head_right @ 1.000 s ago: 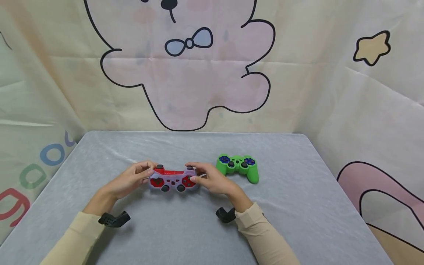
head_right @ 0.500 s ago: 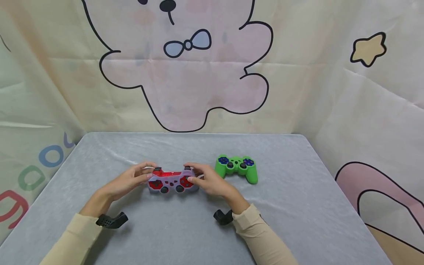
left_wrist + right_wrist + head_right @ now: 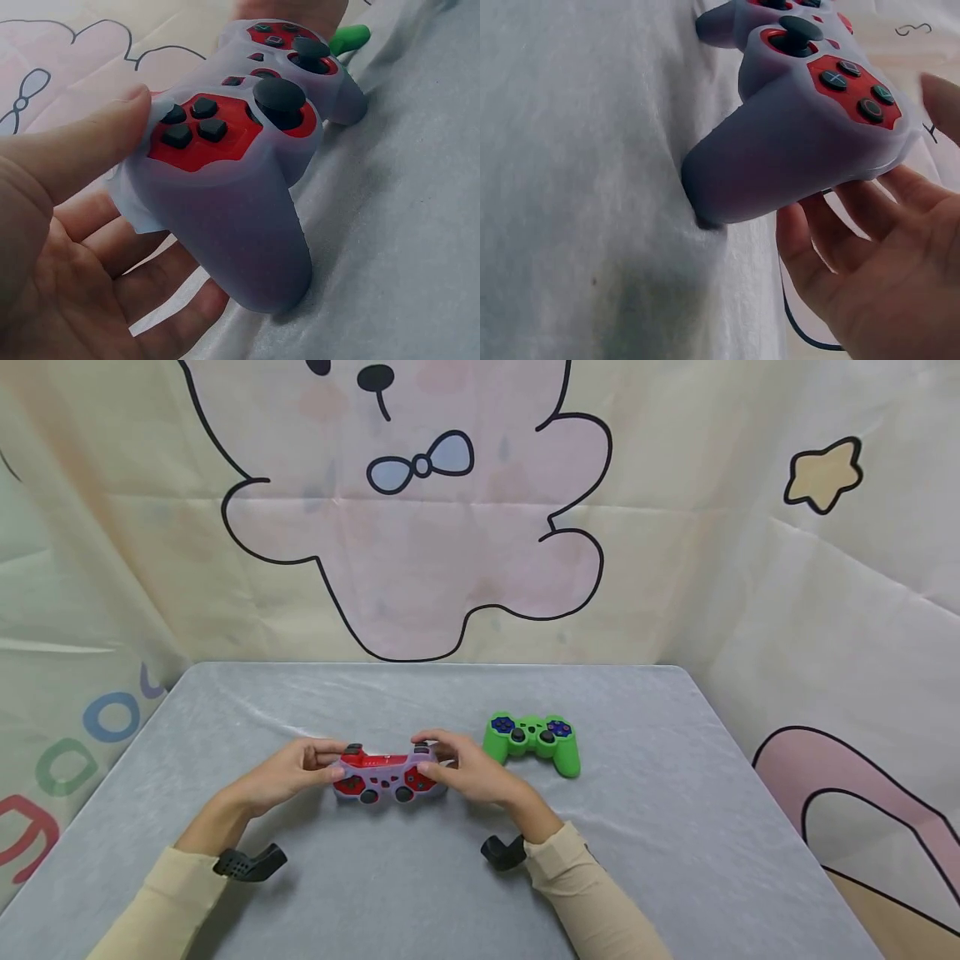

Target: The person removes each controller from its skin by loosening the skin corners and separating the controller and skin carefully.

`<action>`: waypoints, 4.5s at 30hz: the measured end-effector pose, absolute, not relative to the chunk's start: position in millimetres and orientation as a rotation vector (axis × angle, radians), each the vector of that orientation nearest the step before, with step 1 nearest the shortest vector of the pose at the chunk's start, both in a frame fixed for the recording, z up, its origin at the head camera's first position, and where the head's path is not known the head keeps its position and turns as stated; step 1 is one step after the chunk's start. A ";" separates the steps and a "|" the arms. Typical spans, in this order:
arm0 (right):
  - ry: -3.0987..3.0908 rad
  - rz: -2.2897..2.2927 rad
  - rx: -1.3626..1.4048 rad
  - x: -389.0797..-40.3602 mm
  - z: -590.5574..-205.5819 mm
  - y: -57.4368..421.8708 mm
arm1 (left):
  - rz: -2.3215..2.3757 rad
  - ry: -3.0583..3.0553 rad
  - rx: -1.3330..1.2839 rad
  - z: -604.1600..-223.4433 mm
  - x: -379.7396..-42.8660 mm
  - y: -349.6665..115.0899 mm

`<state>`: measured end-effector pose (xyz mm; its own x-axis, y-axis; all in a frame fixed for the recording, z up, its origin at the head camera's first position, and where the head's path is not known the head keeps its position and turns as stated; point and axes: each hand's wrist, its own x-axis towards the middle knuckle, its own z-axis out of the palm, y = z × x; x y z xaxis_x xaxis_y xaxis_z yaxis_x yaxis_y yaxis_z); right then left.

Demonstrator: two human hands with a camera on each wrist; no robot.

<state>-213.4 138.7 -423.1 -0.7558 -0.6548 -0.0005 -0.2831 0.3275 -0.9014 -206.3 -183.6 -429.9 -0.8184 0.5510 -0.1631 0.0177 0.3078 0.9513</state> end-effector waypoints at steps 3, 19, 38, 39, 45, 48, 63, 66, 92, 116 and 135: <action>2.173 -1.436 -0.786 -214.6 -423.9 137.9 | 1.545 2.097 0.528 -430.1 -206.1 -184.0; 1.969 -1.461 -0.624 -215.8 -426.3 137.7 | 1.529 2.132 0.577 -427.7 -206.2 -180.2; 1.962 -1.434 -0.661 -218.4 -429.1 136.0 | 1.557 2.077 0.622 -424.5 -205.0 -181.1; 1.958 -1.435 -0.663 -218.7 -429.6 136.2 | 1.554 2.082 0.622 -424.3 -204.8 -181.2; 1.962 -1.467 -0.717 -220.3 -432.4 139.0 | 1.541 2.095 0.592 -423.7 -203.4 -180.3; 1.950 -1.477 -0.758 -220.0 -433.4 140.7 | 1.547 2.081 0.600 -423.7 -203.0 -179.7; 1.929 -1.426 -0.746 -220.0 -439.7 139.2 | 1.560 2.055 0.609 -425.9 -203.5 -178.5; 1.917 -1.441 -0.759 -220.9 -440.0 139.1 | 1.560 2.054 0.619 -426.1 -204.3 -179.5; 1.830 -1.409 -0.863 -224.3 -440.4 141.2 | 1.526 2.049 0.657 -424.2 -202.1 -179.8; 1.611 -1.617 -0.710 -216.0 -437.3 136.0 | 1.523 2.010 0.665 -422.7 -200.8 -180.0; 1.764 -1.686 -0.743 -215.7 -428.3 136.1 | 1.519 2.058 0.657 -421.7 -200.9 -180.4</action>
